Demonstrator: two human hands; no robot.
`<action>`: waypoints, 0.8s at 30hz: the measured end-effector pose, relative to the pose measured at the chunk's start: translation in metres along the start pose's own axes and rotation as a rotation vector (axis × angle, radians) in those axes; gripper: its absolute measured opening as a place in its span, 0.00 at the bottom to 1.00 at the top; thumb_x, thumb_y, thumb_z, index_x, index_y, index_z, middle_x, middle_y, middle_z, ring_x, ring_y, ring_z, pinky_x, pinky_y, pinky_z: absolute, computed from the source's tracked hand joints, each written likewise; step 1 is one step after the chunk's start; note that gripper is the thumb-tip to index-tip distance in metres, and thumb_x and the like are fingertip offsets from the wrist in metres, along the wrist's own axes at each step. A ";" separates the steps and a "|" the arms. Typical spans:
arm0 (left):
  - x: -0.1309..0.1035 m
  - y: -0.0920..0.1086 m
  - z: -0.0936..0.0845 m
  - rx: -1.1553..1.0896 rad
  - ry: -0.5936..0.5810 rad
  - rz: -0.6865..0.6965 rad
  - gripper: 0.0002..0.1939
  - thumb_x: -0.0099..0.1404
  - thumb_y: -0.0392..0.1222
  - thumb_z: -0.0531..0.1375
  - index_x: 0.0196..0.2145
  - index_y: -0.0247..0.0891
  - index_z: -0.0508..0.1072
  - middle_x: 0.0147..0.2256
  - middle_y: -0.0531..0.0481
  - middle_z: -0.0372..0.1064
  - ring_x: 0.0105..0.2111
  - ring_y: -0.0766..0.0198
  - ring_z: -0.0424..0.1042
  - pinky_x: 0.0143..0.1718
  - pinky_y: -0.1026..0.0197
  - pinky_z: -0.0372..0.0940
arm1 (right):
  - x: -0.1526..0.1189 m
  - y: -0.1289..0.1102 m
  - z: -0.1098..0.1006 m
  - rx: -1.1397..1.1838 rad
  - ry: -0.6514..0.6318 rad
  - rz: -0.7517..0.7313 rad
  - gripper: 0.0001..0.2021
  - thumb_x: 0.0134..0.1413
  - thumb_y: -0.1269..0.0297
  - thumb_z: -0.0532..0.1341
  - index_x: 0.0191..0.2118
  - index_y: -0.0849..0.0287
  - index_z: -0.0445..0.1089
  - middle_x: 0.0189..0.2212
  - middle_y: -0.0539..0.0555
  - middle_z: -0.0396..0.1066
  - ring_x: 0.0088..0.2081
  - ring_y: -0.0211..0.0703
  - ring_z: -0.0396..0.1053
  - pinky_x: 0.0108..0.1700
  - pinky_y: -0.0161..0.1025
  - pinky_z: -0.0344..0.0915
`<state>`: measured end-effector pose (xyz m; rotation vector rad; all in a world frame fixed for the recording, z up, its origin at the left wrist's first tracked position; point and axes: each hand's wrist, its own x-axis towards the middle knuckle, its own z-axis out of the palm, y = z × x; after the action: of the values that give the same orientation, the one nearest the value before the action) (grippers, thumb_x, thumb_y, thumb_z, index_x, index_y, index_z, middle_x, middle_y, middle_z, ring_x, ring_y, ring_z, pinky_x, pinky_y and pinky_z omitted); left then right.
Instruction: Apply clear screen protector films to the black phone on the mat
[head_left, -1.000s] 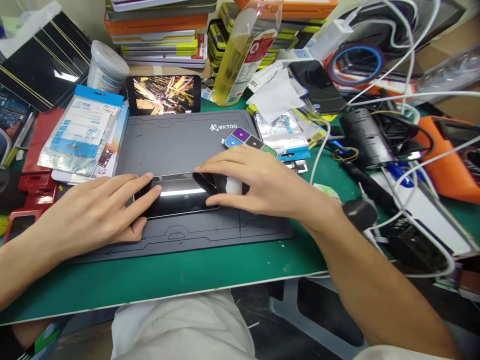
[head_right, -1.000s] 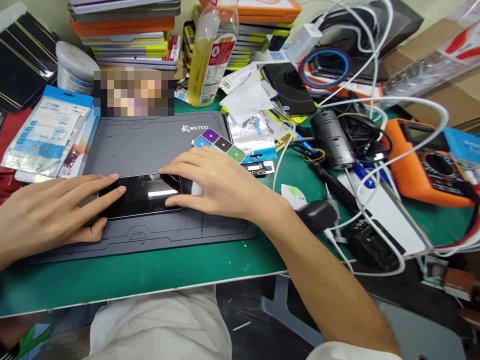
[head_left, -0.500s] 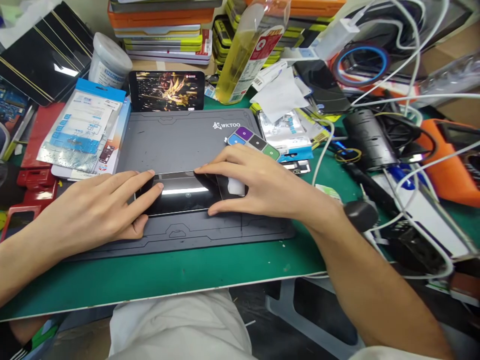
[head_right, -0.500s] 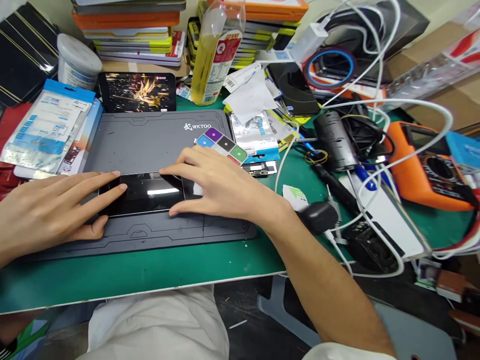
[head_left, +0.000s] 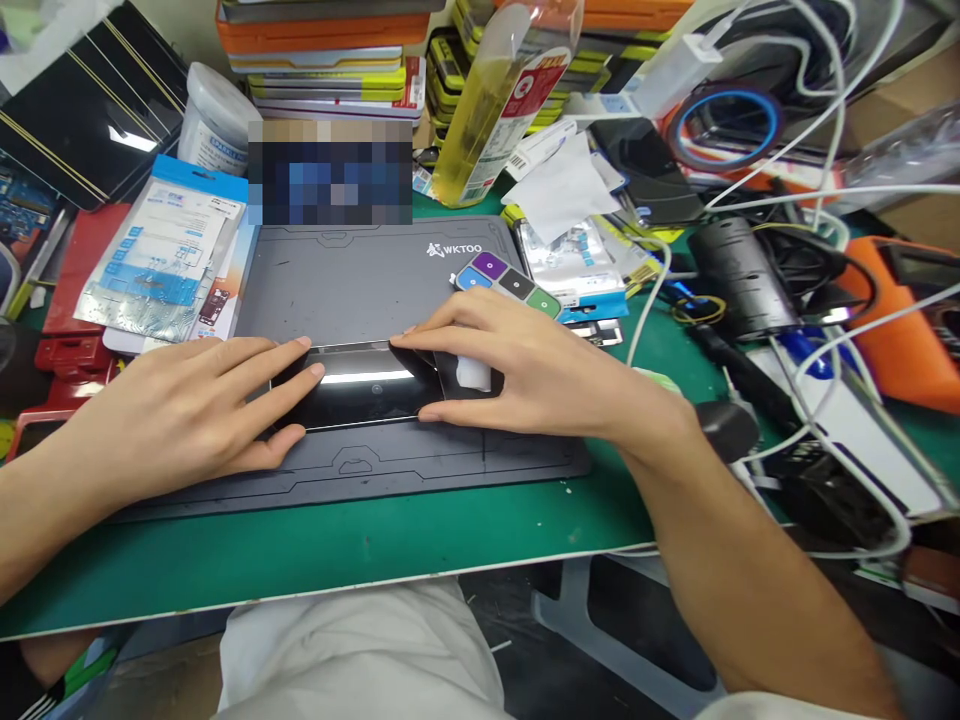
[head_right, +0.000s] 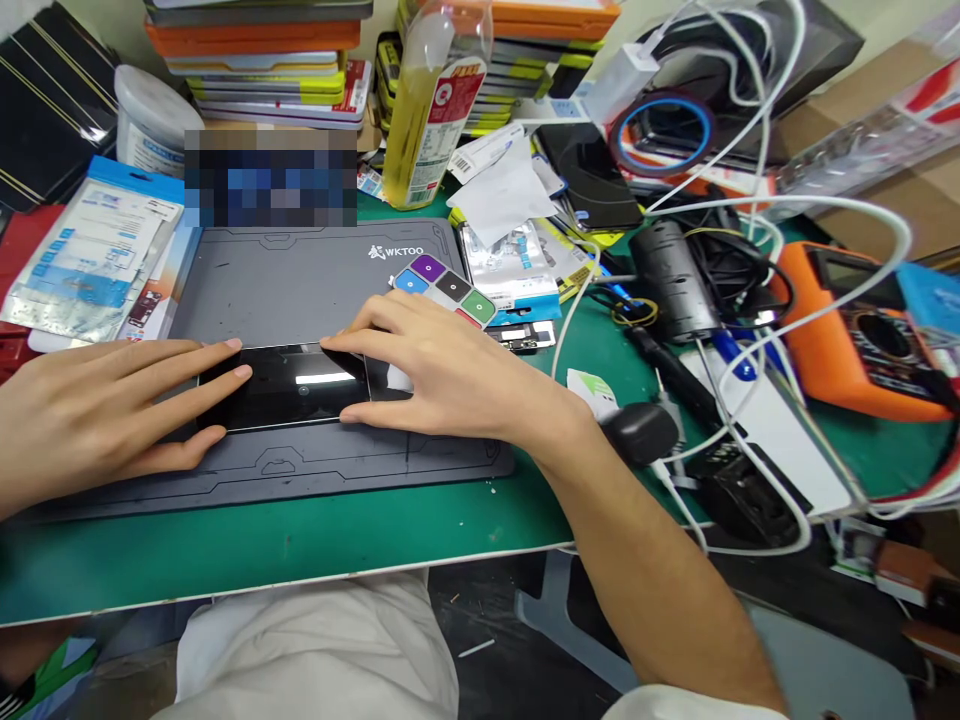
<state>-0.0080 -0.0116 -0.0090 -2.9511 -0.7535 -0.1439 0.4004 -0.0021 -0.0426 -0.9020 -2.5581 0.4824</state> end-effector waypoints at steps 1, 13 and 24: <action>0.000 0.000 0.001 0.020 0.010 0.019 0.24 0.98 0.50 0.57 0.79 0.45 0.82 0.76 0.40 0.85 0.68 0.37 0.92 0.64 0.32 0.93 | 0.000 -0.001 -0.001 -0.004 -0.001 0.000 0.30 0.87 0.41 0.72 0.78 0.55 0.85 0.64 0.68 0.88 0.62 0.69 0.85 0.68 0.66 0.83; -0.008 0.004 0.011 -0.035 0.055 0.045 0.35 0.95 0.42 0.62 0.92 0.45 0.67 0.81 0.33 0.79 0.76 0.32 0.86 0.71 0.32 0.91 | 0.000 -0.014 -0.001 -0.101 0.008 -0.020 0.25 0.87 0.51 0.68 0.76 0.57 0.85 0.65 0.67 0.89 0.62 0.68 0.87 0.67 0.65 0.86; -0.005 0.008 0.009 0.069 0.115 0.076 0.39 0.94 0.41 0.64 0.94 0.43 0.61 0.78 0.34 0.83 0.72 0.37 0.90 0.68 0.39 0.92 | -0.001 -0.019 0.000 -0.165 0.022 -0.036 0.23 0.88 0.53 0.68 0.74 0.59 0.86 0.66 0.69 0.90 0.63 0.69 0.88 0.66 0.64 0.87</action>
<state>-0.0081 -0.0199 -0.0195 -2.8726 -0.6174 -0.2741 0.3909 -0.0168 -0.0341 -0.9091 -2.6186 0.2523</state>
